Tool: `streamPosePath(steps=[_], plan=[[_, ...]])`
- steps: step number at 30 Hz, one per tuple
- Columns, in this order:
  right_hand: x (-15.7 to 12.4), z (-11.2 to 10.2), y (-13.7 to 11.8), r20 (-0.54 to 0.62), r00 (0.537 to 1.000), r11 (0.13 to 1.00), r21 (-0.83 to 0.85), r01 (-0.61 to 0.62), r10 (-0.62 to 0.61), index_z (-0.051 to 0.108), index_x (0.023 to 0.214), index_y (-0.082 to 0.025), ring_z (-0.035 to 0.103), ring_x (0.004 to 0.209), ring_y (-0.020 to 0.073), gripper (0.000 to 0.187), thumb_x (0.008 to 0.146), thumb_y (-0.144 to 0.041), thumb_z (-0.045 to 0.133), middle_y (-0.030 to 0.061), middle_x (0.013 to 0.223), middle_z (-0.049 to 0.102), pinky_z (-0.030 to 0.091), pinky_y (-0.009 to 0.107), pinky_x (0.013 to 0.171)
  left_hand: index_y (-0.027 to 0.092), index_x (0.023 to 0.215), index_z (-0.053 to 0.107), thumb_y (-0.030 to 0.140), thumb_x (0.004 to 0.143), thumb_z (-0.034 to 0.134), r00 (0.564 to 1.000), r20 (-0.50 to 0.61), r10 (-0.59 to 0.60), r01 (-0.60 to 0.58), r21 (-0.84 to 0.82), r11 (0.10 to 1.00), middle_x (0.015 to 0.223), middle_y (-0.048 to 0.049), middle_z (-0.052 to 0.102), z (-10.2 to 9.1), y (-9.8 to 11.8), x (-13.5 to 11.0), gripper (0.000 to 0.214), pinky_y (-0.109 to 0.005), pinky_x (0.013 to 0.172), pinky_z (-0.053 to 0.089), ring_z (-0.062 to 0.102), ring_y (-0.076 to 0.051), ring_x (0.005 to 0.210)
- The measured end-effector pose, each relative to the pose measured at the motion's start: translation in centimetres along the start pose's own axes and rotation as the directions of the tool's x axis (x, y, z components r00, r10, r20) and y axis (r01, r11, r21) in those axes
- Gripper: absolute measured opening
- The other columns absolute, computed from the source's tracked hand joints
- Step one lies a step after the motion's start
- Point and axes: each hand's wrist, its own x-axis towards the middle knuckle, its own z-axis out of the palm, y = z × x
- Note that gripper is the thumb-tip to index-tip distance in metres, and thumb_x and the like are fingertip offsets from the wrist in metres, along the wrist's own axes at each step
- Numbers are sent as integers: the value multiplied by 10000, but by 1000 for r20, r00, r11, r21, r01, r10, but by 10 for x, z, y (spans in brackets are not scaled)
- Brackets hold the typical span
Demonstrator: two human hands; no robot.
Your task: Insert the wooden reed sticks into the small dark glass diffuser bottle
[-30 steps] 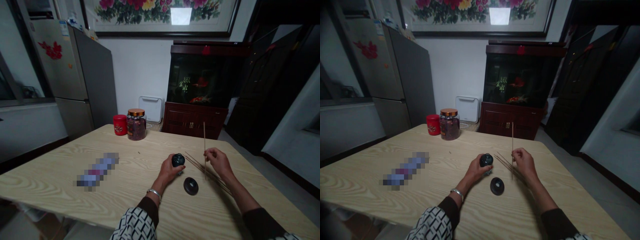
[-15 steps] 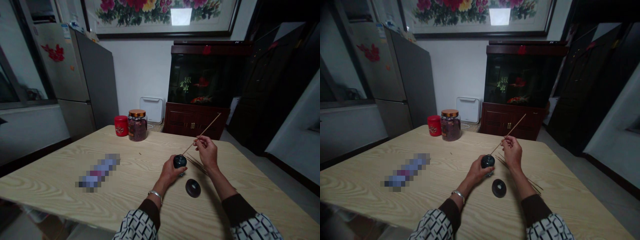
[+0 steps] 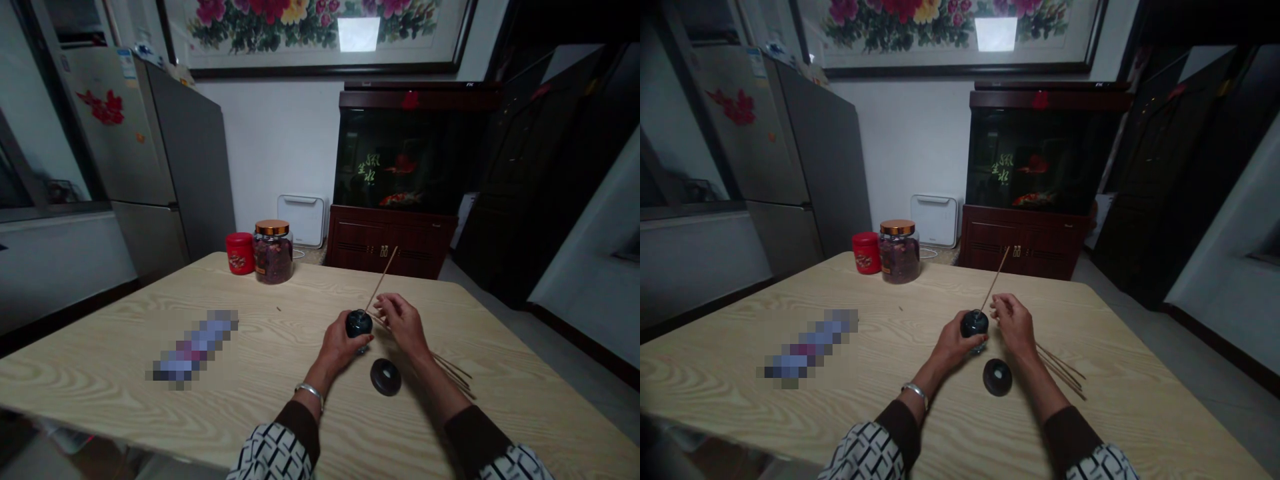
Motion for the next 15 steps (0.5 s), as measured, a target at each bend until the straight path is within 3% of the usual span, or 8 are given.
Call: streamPosePath(steps=[2, 4, 7, 11, 15], plan=[[-2, -20, 13, -83, 996, 987, -163, 0, -14, 641, 939, -181, 629, 689, 178, 345, 897, -485, 485, 62, 822, 692, 461, 282, 631, 184, 1190, 603, 377, 659, 814, 1000, 0, 4, -4, -11, 1000, 1014, -66, 699, 0, -1, 0, 604, -336, 834, 502, 643, -230, 916], [-6, -41, 28, -100, 994, 911, -413, -13, -32, 647, 893, -192, 620, 722, 180, 266, 889, -412, 499, 56, 822, 686, 435, 283, 671, 177, 1195, 601, 379, 668, 812, 1000, 3, 10, -10, -29, 1000, 1019, -78, 697, 1, -1, 0, 602, -344, 833, 507, 645, -236, 921], [-16, -60, 48, 50, 998, 707, -706, 19, 23, 648, 854, -217, 613, 767, 175, 148, 857, -317, 538, 40, 864, 679, 381, 266, 661, 180, 1191, 601, 386, 680, 810, 1000, 7, 19, -19, -49, 999, 1023, -80, 697, 1, -2, 0, 589, -350, 828, 517, 651, -238, 920], [-28, -59, 56, 170, 982, 514, -852, 103, 85, 640, 872, -230, 619, 832, 172, 98, 852, -273, 555, 34, 912, 667, 342, 259, 659, 189, 1185, 600, 391, 680, 814, 1000, 14, 21, -20, -62, 998, 1013, -70, 702, 2, -4, 1, 584, -351, 837, 525, 659, -233, 912], [-25, -53, 56, 212, 970, 406, -902, 148, 116, 630, 879, -221, 635, 866, 174, 133, 889, -216, 497, 47, 930, 671, 339, 264, 675, 192, 1176, 604, 378, 682, 813, 1000, 10, 22, -21, -51, 998, 1009, -68, 705, 3, -5, 1, 568, -355, 853, 525, 665, -231, 913]])
